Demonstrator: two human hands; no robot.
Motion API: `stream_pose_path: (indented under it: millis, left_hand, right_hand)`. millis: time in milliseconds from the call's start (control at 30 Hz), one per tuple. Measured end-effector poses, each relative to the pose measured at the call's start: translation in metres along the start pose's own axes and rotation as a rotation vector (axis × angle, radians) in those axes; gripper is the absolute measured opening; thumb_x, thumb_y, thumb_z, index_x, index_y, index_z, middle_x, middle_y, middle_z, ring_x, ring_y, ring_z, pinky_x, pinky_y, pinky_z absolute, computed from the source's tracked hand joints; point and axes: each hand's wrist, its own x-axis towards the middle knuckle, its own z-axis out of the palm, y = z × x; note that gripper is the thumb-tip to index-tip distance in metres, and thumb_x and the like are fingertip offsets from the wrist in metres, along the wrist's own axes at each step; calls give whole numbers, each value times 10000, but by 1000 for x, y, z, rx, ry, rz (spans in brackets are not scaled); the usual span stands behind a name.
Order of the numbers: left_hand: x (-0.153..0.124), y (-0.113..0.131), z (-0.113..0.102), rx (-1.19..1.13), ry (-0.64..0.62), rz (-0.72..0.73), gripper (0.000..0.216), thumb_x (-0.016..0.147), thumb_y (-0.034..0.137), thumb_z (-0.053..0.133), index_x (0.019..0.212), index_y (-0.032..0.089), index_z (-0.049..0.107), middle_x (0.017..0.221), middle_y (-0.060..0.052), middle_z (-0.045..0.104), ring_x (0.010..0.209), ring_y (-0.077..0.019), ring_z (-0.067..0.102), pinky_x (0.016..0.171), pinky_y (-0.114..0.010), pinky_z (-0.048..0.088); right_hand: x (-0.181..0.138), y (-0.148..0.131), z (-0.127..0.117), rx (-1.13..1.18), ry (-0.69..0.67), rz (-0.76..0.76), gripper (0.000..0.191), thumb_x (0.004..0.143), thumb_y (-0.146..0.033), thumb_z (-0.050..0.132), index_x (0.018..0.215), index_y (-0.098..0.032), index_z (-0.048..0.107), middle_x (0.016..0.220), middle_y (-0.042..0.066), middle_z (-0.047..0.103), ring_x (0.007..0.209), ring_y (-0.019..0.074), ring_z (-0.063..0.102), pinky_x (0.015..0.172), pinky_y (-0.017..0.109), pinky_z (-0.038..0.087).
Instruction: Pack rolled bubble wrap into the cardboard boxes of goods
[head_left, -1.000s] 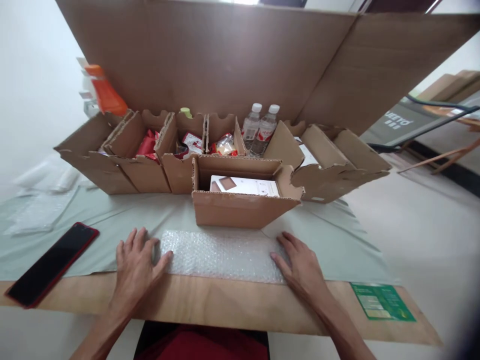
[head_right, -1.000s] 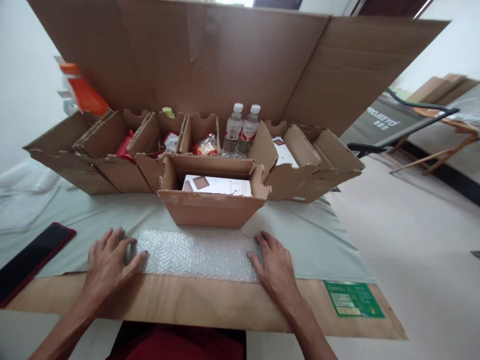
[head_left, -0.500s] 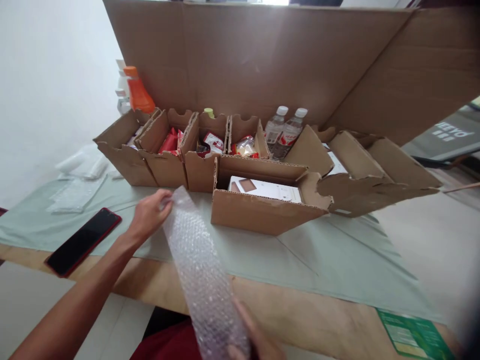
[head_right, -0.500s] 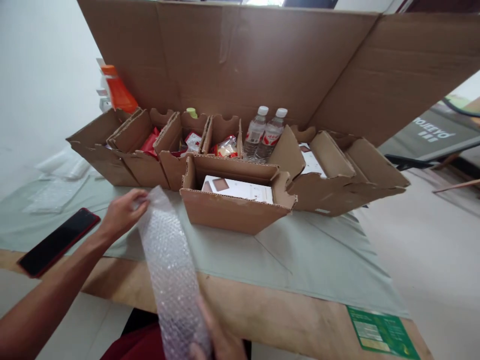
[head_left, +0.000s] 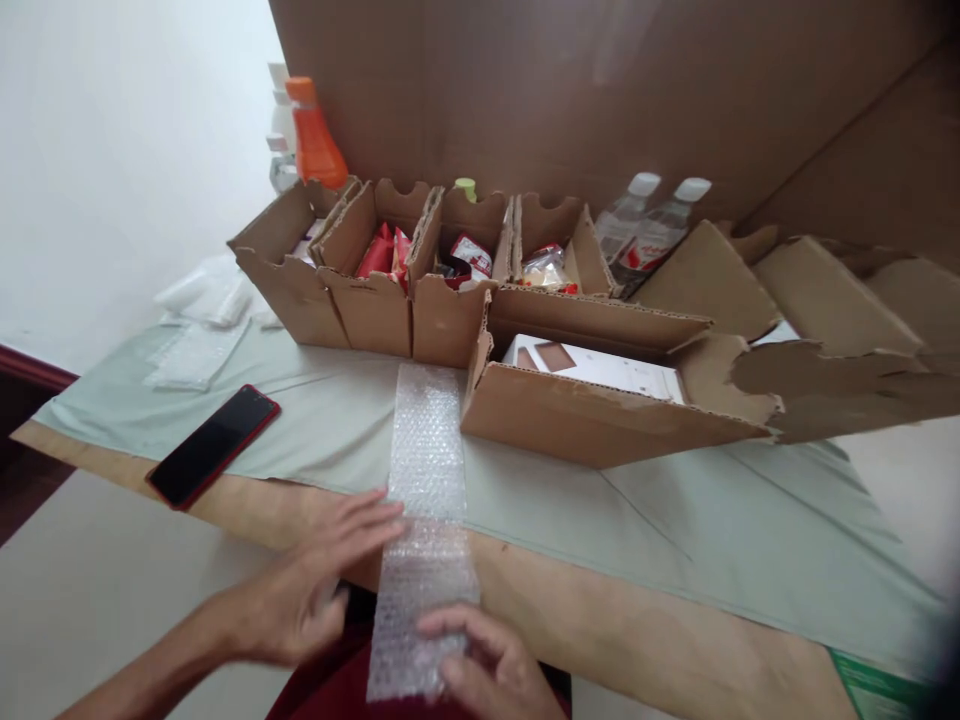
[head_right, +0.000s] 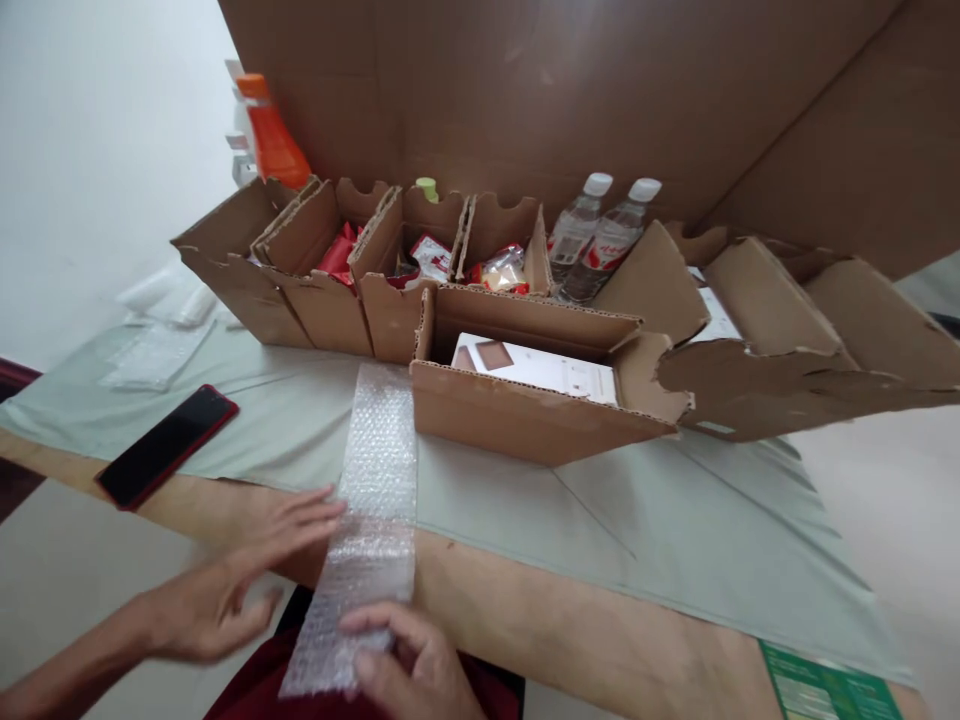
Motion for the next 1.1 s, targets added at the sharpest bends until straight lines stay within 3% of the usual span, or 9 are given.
stream_pose_path:
  millis: [100,233,300,367,467,567,800,967,1100]
  left_hand:
    - [-6,16,24,-179,125,-145,753,869,181,604,1568,330,367,1453,-96,618,1359,-286,571,1089,-482,523]
    - [31,-4,50,-171,392,-406,467,939,210,499,1402,199,557,1015,-71,744,910,-209,712,857,-371,597]
    - [45,-19,56,-67,451,-422,516,915,224,523,1427,155,528,886,-45,721,820,-211,687,799,-367,580]
    - [51,-29,60,34,474,-379,601,898,214,544,1490,155,458,818,-15,695,776,-211,667,773,-361,558]
    - [49,-34,61,128,481,-334,677,884,185,566,1537,166,386,806,0,686,738,-211,653,736,-349,539]
    - [43,-29,59,192,498,-309,659,899,160,548,1535,172,376,806,-3,674,730,-216,638,730,-358,538]
    - [16,-1,55,255,434,-77,558,887,149,585,1438,163,498,1329,-162,614,1263,-315,549,1053,-481,475]
    - [18,2,60,184,490,-61,344,937,77,530,1261,170,598,962,-65,723,904,-219,652,844,-373,525]
    - [26,-6,59,110,533,-198,288,959,146,563,1240,164,628,821,-28,679,735,-183,639,689,-305,534]
  right_hand:
    - [27,-28,2,265,11,-53,539,890,-645,670,1217,-217,688,770,38,733,719,171,679,713,285,516]
    - [40,-38,-4,205,218,-223,689,996,-538,574,1584,-304,303,1041,70,742,734,154,690,668,281,534]
    - [35,-33,-13,-86,361,-362,617,1039,-389,541,1593,-366,271,1106,51,727,774,145,699,717,291,561]
    - [31,-27,-21,-508,446,-543,563,1014,-235,561,1536,-369,398,1138,44,726,926,172,707,843,331,571]
    - [38,-22,-26,-1093,395,-738,516,930,-129,591,1427,-262,552,1350,110,669,1247,286,611,990,453,526]
    - [59,-20,-26,-1371,344,-798,412,916,-87,548,1303,-197,637,1420,137,633,1320,326,556,979,488,507]
    - [72,-30,-30,-1321,259,-888,359,917,-28,499,1185,-185,680,1324,104,699,1244,279,601,996,460,478]
    - [69,-49,-27,-1083,140,-756,256,981,-92,508,1122,-215,682,1053,46,767,985,185,682,867,342,533]
    - [70,-50,-27,-1082,379,-790,248,1007,-160,528,1225,-209,636,1085,69,755,962,197,693,834,347,546]
